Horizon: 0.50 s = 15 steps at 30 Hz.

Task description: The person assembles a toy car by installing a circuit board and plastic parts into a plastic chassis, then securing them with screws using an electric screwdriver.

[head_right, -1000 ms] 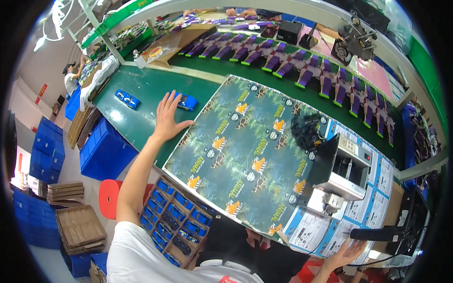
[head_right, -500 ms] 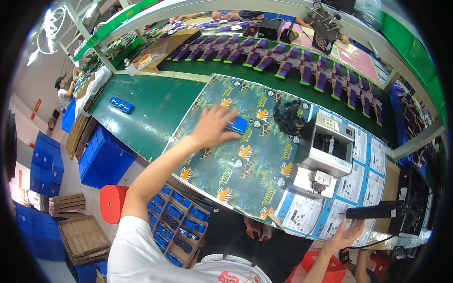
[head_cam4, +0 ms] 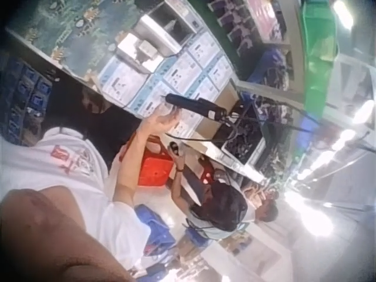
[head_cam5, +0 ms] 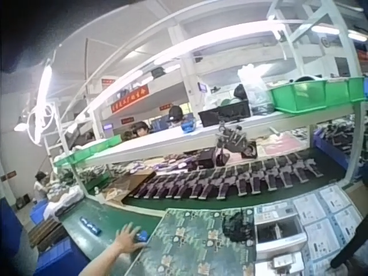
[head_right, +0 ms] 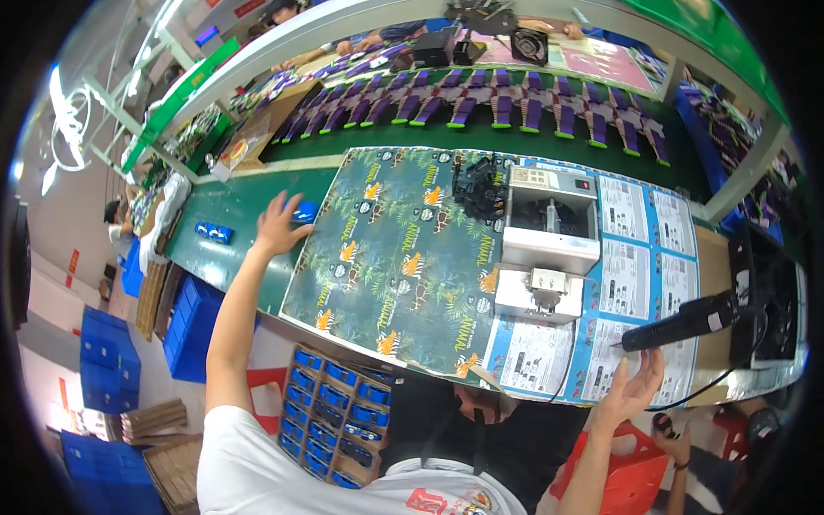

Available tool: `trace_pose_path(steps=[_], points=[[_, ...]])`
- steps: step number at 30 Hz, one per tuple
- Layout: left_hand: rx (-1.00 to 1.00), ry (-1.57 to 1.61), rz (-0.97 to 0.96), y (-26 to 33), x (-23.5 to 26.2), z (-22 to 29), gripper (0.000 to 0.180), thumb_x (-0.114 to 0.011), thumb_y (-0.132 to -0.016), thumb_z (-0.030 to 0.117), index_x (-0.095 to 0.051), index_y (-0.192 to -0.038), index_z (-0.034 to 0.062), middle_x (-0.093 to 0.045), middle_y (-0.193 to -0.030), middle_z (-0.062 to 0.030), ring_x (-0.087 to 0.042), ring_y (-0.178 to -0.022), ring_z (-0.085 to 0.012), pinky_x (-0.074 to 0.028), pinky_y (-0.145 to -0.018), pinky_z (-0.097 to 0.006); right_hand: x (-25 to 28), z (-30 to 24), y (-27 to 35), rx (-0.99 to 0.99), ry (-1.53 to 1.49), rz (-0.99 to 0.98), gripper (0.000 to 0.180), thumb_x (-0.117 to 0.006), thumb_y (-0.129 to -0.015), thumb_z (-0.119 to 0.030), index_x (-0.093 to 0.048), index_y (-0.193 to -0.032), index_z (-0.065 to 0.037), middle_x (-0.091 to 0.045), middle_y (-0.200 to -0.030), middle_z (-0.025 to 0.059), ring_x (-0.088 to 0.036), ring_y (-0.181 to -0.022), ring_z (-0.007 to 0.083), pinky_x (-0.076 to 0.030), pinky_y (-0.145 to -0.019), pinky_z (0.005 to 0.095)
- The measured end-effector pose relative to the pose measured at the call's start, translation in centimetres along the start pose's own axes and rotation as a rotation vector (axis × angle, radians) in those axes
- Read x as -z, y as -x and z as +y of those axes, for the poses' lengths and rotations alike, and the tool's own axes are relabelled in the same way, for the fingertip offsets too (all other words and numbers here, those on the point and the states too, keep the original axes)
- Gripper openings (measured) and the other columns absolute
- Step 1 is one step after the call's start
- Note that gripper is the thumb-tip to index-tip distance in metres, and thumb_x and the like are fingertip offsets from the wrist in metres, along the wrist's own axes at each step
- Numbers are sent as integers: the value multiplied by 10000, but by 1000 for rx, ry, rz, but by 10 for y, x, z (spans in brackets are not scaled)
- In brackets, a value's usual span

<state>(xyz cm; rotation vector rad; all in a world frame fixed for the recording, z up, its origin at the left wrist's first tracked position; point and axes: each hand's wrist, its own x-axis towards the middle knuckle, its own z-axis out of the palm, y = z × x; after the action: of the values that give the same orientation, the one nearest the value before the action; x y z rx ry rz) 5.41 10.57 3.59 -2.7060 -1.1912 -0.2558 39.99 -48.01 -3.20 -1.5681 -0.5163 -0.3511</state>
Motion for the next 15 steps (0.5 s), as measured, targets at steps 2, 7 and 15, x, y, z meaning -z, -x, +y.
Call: trace_pose_path(steps=[2, 7, 15], points=[[209, 27, -42, 11, -12, -43, 793, -624, -823, 633, -370, -1470, 251, -270, -1550, -199, -250, -1427, -410, -296, -1065, -641, -7, -4, -3, -6, -21, 3, 523, -611, -892, -22, -402, -1364, 65, -453, -1378, 195, -427, -1300, 298, -273, -1142, 457], [35, 30, 156, 5, -14, 55, 754, -665, -794, 605, -472, -1394, 192, -480, -1369, -171, -426, -1267, -391, -369, -983, -586, 0, -6, -1, -17, 10, 29, 524, -623, -899, -54, -409, -1364, 60, -457, -1378, 186, -427, -1298, 295, -279, -1138, 453], [-585, 385, 161, 37, 23, 275, 714, -702, -744, 586, -563, -1199, 54, -565, -1222, -134, -510, -1184, -301, -302, -1056, -525, -2, 7, 3, -23, -21, 3, 486, -605, -910, -17, -420, -1351, 71, -480, -1354, 186, -454, -1273, 277, -312, -1114, 439]])
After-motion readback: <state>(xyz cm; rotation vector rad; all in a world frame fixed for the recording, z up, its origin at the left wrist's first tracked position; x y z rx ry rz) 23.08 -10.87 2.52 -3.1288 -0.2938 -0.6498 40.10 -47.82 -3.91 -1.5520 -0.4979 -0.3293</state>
